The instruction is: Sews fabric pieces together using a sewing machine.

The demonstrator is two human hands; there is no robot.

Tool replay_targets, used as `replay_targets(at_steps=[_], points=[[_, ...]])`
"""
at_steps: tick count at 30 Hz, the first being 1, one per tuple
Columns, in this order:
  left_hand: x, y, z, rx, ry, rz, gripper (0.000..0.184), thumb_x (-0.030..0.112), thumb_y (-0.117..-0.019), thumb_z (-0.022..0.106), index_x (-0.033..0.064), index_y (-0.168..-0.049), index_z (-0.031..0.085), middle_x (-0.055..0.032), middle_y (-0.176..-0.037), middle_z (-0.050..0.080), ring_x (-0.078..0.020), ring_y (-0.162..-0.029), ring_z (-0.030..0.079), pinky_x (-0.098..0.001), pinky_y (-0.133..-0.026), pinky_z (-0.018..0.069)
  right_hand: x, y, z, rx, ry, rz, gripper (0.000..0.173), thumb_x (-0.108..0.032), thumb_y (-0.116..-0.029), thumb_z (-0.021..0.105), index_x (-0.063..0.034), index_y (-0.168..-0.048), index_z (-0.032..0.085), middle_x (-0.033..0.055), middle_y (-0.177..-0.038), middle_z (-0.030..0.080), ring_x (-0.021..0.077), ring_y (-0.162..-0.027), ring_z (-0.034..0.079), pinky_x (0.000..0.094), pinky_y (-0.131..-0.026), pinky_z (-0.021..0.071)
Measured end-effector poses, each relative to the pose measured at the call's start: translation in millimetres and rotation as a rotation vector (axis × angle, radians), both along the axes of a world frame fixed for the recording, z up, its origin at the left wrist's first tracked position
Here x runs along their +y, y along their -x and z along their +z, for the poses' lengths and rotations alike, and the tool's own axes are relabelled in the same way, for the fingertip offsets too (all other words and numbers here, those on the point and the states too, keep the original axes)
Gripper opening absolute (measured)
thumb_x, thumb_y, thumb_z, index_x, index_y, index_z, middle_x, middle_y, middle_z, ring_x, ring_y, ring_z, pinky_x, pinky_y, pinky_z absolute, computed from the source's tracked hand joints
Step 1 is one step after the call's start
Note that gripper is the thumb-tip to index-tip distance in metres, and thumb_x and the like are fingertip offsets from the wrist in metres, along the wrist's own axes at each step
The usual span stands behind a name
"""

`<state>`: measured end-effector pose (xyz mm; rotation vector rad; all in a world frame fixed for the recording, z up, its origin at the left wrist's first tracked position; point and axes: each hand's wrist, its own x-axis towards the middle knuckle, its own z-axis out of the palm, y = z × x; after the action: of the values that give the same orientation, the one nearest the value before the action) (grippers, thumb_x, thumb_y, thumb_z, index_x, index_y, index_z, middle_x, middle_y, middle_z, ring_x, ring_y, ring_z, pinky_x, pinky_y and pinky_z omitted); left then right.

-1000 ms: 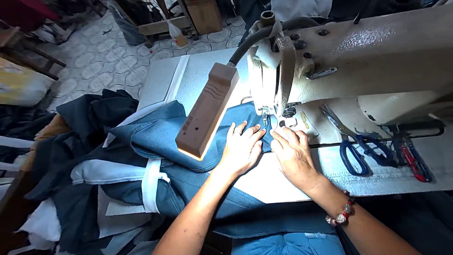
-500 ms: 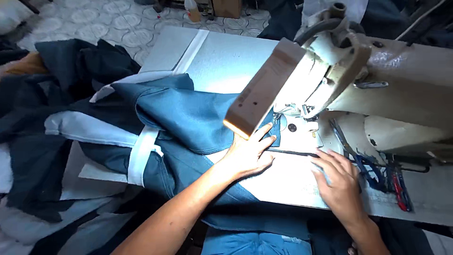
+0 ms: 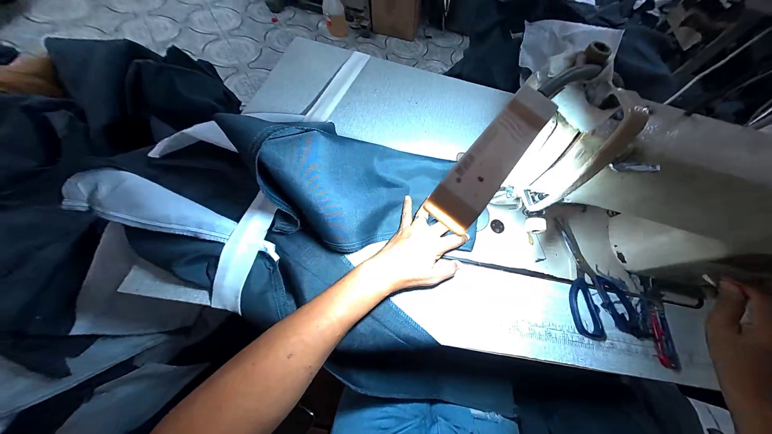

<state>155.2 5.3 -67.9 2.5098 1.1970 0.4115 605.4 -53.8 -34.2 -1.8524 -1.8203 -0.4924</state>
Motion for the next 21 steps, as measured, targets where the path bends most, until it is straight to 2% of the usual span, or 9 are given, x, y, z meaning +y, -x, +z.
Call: replay_targets(at_steps=[5, 9, 15, 21], points=[[6, -2, -4, -0.01, -0.029, 0.023, 0.048, 0.044, -0.0996, 0.043, 0.0242, -0.134, 0.068, -0.0074, -0.153, 0.053, -0.0494, -0.15, 0.028, -0.0849, -0.108, 0.0051, -6, 5, -12, 0.082, -0.016, 0.007, 0.041, -0.017, -0.1088, 0.045, 0.0182, -0.11, 0.066, 0.0403, -0.112, 0.066, 0.0565, -0.109, 0.064, 0.0623, -0.096, 0.0498], [12, -4, -5, -0.097, -0.131, 0.011, 0.045, 0.039, -0.098, 0.045, 0.0176, -0.128, 0.072, -0.0109, -0.147, 0.058, -0.0504, -0.144, 0.038, -0.0859, -0.104, 0.0112, -8, 10, -18, 0.116, -0.042, 0.012, 0.04, -0.016, -0.1077, 0.046, 0.0184, -0.111, 0.066, 0.0406, -0.114, 0.065, 0.057, -0.111, 0.063, 0.061, -0.098, 0.0492], [20, -6, 0, -0.107, -0.123, 0.011, 0.044, 0.037, -0.097, 0.048, 0.0153, -0.126, 0.073, -0.0127, -0.146, 0.059, -0.0516, -0.144, 0.038, -0.0869, -0.103, 0.0083, -12, 8, -31, 0.161, -0.025, 0.022, 0.039, -0.016, -0.1073, 0.047, 0.0179, -0.114, 0.065, 0.0401, -0.117, 0.064, 0.0554, -0.113, 0.063, 0.06, -0.1, 0.0492], [15, -7, 3, -0.094, -0.089, -0.009, 0.045, 0.036, -0.0975, 0.051, 0.014, -0.131, 0.07, -0.014, -0.151, 0.054, -0.0538, -0.146, 0.034, -0.0872, -0.104, 0.0071, -19, 17, -25, 0.176, 0.147, 0.026, 0.041, -0.016, -0.1068, 0.045, 0.0172, -0.119, 0.066, 0.0394, -0.126, 0.062, 0.0586, -0.118, 0.06, 0.0674, -0.1, 0.0464]])
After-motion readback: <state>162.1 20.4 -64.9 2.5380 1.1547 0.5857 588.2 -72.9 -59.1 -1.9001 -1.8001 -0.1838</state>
